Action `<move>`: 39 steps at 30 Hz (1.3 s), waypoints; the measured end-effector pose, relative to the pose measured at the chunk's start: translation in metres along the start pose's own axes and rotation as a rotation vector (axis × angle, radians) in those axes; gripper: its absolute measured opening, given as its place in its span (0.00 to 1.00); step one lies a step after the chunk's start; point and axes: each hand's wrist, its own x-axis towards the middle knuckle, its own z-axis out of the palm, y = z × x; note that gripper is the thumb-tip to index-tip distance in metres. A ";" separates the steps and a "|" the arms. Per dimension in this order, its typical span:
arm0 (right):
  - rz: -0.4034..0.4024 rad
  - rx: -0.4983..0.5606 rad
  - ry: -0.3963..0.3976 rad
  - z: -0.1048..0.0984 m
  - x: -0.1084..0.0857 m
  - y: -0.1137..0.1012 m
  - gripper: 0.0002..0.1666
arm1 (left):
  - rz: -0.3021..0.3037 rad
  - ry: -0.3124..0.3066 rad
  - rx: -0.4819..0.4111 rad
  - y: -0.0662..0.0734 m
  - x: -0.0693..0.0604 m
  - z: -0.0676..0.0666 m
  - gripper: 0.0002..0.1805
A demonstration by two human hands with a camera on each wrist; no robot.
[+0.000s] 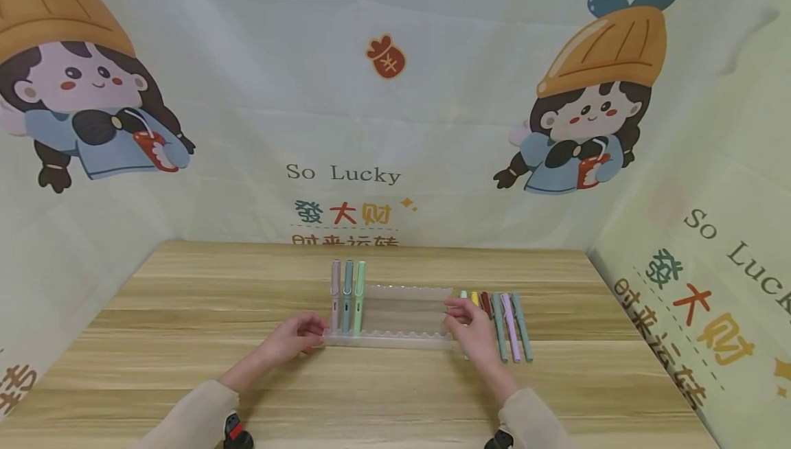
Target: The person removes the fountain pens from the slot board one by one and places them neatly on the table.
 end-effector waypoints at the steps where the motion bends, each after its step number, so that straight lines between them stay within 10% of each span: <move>1: -0.005 0.012 -0.001 0.003 0.000 -0.001 0.14 | -0.001 0.001 -0.002 0.000 0.000 0.000 0.11; 39: -0.061 0.090 -0.125 0.099 0.002 -0.062 0.21 | -0.008 -0.008 -0.008 0.004 -0.002 0.000 0.10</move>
